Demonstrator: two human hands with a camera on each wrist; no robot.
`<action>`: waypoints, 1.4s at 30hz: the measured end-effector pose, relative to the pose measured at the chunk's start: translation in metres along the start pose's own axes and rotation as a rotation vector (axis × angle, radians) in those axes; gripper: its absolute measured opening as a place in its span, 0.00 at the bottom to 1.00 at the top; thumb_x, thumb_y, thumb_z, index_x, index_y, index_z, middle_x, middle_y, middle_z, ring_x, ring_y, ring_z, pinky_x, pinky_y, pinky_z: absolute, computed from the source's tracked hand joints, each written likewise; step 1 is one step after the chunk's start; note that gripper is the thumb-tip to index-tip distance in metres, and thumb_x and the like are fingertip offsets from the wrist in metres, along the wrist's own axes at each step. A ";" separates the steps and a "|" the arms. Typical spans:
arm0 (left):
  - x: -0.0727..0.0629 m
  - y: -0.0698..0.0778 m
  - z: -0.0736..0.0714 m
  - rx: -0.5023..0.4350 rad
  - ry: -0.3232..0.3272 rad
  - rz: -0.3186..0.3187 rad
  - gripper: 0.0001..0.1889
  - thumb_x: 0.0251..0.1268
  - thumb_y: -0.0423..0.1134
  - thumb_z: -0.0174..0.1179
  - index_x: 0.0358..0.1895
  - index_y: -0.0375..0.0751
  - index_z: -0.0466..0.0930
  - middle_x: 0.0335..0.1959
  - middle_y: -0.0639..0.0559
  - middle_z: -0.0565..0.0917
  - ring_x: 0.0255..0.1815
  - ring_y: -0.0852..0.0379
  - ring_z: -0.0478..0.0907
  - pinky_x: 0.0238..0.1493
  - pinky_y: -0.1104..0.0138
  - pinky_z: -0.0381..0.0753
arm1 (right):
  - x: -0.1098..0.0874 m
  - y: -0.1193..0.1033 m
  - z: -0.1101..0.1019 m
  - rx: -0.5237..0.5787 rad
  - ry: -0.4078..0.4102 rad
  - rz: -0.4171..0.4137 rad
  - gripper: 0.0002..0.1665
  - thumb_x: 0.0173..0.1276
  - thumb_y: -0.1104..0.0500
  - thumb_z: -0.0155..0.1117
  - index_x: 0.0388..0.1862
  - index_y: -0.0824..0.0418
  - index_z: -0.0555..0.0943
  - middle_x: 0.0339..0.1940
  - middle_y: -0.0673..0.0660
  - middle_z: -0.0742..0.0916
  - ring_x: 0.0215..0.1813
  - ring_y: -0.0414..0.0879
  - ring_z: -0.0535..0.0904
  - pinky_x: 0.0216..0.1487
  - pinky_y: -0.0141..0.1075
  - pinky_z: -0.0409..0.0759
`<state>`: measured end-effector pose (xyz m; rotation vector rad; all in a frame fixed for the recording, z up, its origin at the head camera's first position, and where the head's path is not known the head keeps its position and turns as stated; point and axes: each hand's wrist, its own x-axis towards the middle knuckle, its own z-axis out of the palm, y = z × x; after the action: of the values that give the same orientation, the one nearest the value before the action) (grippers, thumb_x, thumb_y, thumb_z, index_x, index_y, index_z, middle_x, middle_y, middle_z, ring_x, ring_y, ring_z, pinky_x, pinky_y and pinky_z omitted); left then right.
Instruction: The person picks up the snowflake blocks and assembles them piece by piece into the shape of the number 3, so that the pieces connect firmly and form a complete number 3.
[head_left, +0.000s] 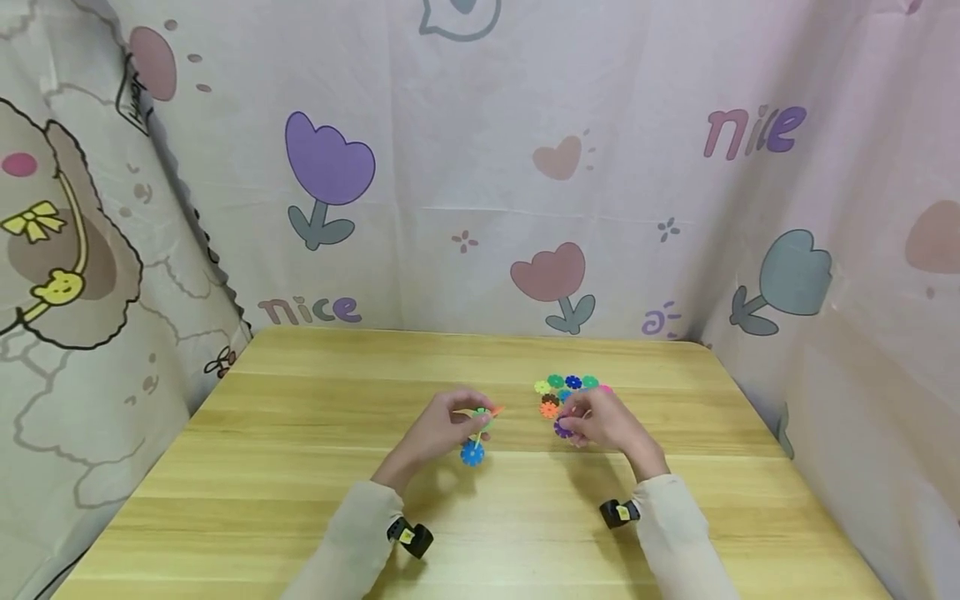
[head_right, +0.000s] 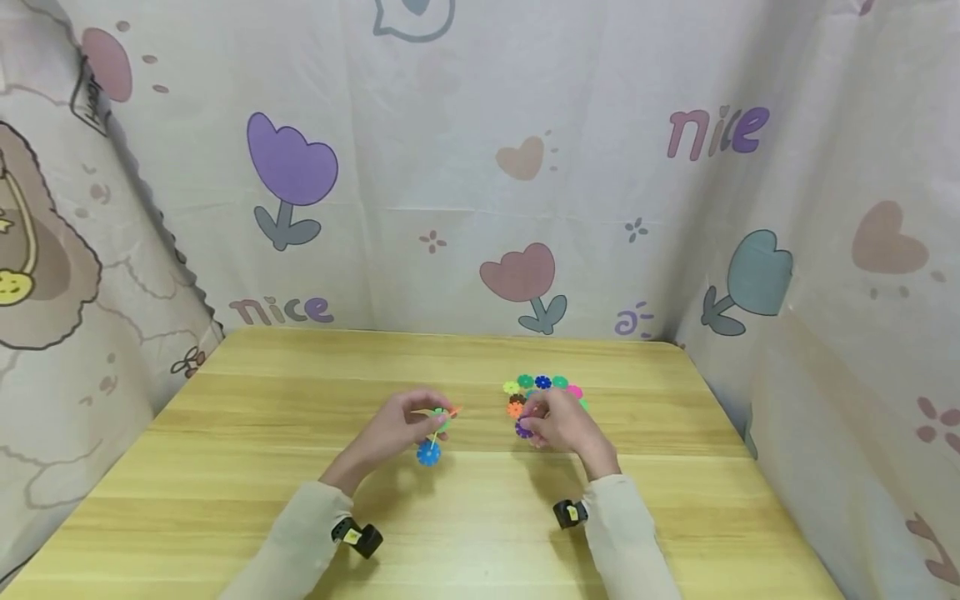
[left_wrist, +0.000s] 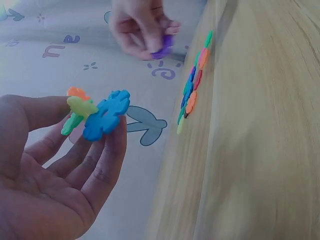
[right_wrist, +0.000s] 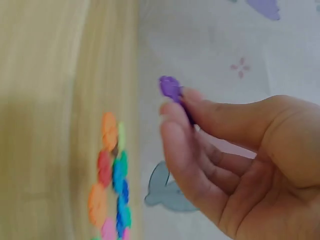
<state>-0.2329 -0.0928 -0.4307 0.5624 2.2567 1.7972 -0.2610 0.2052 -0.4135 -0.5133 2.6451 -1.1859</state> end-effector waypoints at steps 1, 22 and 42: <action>0.000 0.000 0.000 0.003 -0.007 0.008 0.14 0.77 0.41 0.61 0.56 0.38 0.82 0.51 0.33 0.85 0.41 0.39 0.89 0.32 0.70 0.79 | 0.000 -0.004 0.001 0.016 0.019 -0.013 0.02 0.69 0.70 0.67 0.39 0.68 0.85 0.30 0.59 0.88 0.26 0.43 0.84 0.31 0.41 0.89; -0.001 0.001 0.004 0.080 -0.052 0.053 0.14 0.74 0.43 0.64 0.56 0.44 0.85 0.61 0.42 0.83 0.47 0.35 0.86 0.41 0.65 0.85 | -0.003 -0.044 0.028 0.061 0.094 -0.269 0.07 0.74 0.67 0.64 0.47 0.65 0.86 0.35 0.59 0.91 0.31 0.49 0.87 0.34 0.38 0.89; -0.001 0.004 0.006 0.051 0.000 0.039 0.09 0.68 0.35 0.69 0.48 0.44 0.90 0.49 0.44 0.90 0.44 0.47 0.90 0.44 0.63 0.89 | -0.003 -0.051 0.035 0.042 0.141 -0.343 0.05 0.69 0.69 0.68 0.41 0.64 0.88 0.33 0.58 0.91 0.28 0.38 0.85 0.31 0.30 0.86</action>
<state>-0.2291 -0.0864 -0.4281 0.6190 2.3134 1.7615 -0.2351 0.1513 -0.3986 -0.9382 2.7157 -1.4141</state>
